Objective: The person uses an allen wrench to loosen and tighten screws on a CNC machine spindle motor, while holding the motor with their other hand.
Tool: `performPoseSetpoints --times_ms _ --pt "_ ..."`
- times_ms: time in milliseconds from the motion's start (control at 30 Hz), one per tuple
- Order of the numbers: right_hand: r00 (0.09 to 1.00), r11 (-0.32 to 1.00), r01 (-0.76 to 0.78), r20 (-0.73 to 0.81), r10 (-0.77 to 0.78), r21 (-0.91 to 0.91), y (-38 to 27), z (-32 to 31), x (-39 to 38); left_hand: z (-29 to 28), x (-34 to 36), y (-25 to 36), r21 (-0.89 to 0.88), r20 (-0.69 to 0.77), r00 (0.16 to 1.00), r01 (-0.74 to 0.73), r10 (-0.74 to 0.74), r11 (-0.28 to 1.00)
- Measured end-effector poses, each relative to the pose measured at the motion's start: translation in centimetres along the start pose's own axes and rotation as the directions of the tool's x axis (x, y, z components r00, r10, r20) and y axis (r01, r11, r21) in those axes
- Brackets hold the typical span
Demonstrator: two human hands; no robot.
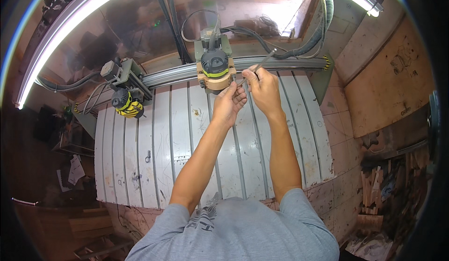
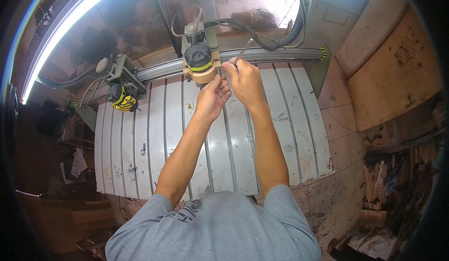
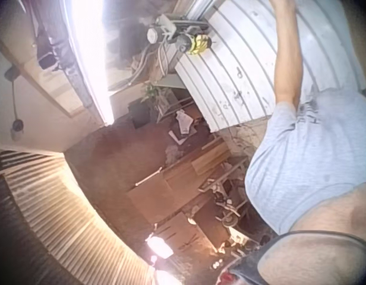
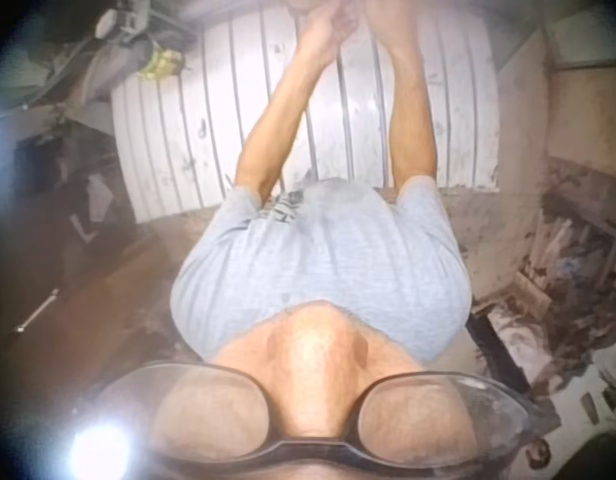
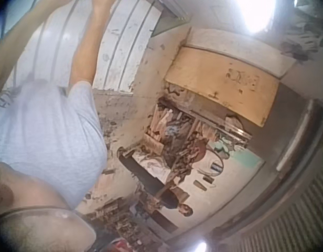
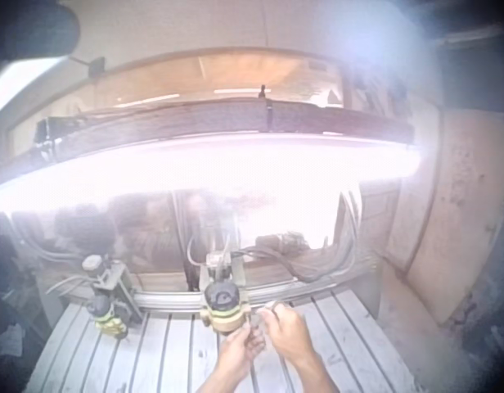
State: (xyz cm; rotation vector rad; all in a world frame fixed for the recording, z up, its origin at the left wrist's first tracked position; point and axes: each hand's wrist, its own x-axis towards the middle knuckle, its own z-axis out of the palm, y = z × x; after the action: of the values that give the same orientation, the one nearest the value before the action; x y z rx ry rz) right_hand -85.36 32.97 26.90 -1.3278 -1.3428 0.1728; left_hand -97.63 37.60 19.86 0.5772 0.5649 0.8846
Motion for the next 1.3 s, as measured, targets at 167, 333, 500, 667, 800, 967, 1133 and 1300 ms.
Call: performPoseSetpoints --times_ms 167,333,500,667,800,967,1133,1300 --pt "0.994 0.971 0.113 0.04 -0.107 -0.21 -0.2 0.9 1.3 0.8 0.4 0.3 -0.141 -0.021 0.998 0.057 -0.06 0.988" --pt "0.985 0.977 -0.048 0.154 0.081 -0.21 -0.5 -0.3 2.4 1.0 0.8 0.0 -0.197 -0.032 0.999 0.032 -0.039 0.98" --pt "0.896 0.831 -0.422 0.027 0.443 0.362 2.9 -0.3 -0.5 1.1 0.6 -0.8 -0.078 -0.097 0.994 -0.064 0.057 0.995" --pt "0.689 0.138 -0.46 0.254 0.679 0.877 8.1 6.1 -6.4 1.3 0.7 -1.6 0.492 -0.117 0.925 -0.263 0.362 0.83" --pt "0.551 0.241 -0.741 0.363 0.751 0.627 8.9 5.1 -8.6 1.2 0.3 -2.2 0.761 -0.088 0.846 -0.283 0.525 0.584" --pt "0.949 0.918 -0.213 -0.296 0.112 -0.336 10.8 3.6 -9.1 0.6 -1.2 -1.6 0.793 0.009 0.857 -0.32 0.515 0.519" --pt "0.921 0.905 -0.358 0.075 0.383 -0.229 9.1 7.1 -11.0 1.2 -2.1 -0.9 0.926 0.256 0.731 -0.374 0.633 0.058" --pt "0.859 0.722 -0.51 0.226 0.46 0.468 3.7 17.1 -12.5 3.2 -3.3 2.2 0.834 0.531 0.674 -0.307 0.514 -0.459"
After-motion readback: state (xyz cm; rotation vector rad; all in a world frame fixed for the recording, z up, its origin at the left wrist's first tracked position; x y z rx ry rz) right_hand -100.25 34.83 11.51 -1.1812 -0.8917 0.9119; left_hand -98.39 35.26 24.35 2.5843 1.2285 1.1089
